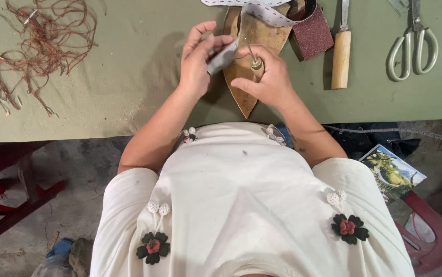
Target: Assembling leather components using a hand awl on a workbench.
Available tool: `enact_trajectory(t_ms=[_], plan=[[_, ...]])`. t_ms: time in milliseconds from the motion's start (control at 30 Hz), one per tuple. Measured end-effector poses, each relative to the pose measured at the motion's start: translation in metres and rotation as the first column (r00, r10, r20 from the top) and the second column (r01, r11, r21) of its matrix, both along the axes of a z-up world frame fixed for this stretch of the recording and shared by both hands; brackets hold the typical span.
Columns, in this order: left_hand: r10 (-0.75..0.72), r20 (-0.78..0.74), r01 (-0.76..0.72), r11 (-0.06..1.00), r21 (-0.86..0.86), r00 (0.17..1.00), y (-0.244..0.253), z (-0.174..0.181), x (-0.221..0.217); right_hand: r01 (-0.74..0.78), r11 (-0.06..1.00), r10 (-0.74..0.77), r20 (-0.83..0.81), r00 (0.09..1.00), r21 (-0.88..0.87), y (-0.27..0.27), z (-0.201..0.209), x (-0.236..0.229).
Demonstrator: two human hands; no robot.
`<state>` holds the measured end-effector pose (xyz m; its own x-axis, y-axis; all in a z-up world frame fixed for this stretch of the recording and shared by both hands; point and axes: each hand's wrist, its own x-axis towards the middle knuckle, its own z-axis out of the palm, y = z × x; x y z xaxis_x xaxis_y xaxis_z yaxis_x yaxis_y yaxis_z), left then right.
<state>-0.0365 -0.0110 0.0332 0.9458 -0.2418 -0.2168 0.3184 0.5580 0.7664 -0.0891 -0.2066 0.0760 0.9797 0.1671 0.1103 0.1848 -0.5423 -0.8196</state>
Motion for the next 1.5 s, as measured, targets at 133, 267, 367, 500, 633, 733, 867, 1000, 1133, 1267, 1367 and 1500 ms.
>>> enact_trajectory(t_ms=[133, 267, 367, 500, 633, 733, 867, 1000, 1133, 1267, 1367, 1500], plan=[[-0.135, -0.092, 0.125, 0.986, -0.11, 0.987, -0.006, 0.003, -0.012, 0.017, 0.998, -0.02, -0.063, 0.998, -0.056, 0.016, -0.012, -0.005], [-0.189, 0.088, 0.2, 0.97, -0.14, 0.978, -0.008, 0.007, -0.015, 0.119, 0.991, -0.113, -0.087, 0.99, 0.063, 0.022, -0.009, -0.002], [-0.168, 0.422, 0.095, 0.977, 0.189, 0.891, -0.001, 0.021, -0.008, 0.142, 0.976, -0.133, -0.062, 0.989, 0.166, 0.014, -0.02, 0.001], [-0.461, 0.776, -0.366, 0.697, 0.617, 0.43, 0.019, 0.014, 0.024, 0.184, 0.945, -0.137, -0.185, 0.973, 0.271, 0.007, -0.026, 0.001], [-0.754, 0.601, -0.628, 0.339, 0.701, 0.263, 0.033, -0.002, 0.051, 0.165, 0.955, -0.119, -0.192, 0.974, 0.248, 0.004, -0.034, -0.002], [-0.835, 0.497, -0.538, 0.313, 0.783, 0.237, 0.035, -0.011, 0.058, 0.16, 0.956, -0.123, -0.156, 0.98, 0.245, 0.0, -0.04, -0.004], [-0.802, 0.546, -0.315, 0.468, 0.826, 0.242, 0.035, 0.003, 0.059, 0.178, 0.931, -0.127, -0.172, 0.977, 0.32, -0.002, -0.031, -0.002], [-0.659, 0.635, -0.008, 0.691, 0.723, 0.403, 0.036, 0.019, 0.064, 0.185, 0.901, -0.172, -0.067, 0.983, 0.392, -0.01, -0.034, 0.0], [-0.549, 0.569, 0.054, 0.747, 0.662, 0.612, 0.045, 0.04, 0.064, 0.207, 0.851, -0.187, -0.089, 0.978, 0.484, -0.008, -0.033, 0.003], [-0.565, 0.396, -0.023, 0.554, 0.832, 0.724, 0.042, 0.015, 0.067, 0.174, 0.879, -0.127, -0.133, 0.983, 0.444, -0.003, -0.033, 0.0], [-0.518, 0.291, 0.047, 0.543, 0.838, 0.805, 0.035, -0.006, 0.064, 0.104, 0.919, -0.048, -0.154, 0.987, 0.38, 0.001, -0.028, -0.003], [-0.445, 0.241, 0.157, 0.687, 0.709, 0.862, 0.031, -0.042, 0.059, -0.036, 0.97, 0.074, -0.15, 0.986, 0.241, 0.0, -0.029, -0.009]])
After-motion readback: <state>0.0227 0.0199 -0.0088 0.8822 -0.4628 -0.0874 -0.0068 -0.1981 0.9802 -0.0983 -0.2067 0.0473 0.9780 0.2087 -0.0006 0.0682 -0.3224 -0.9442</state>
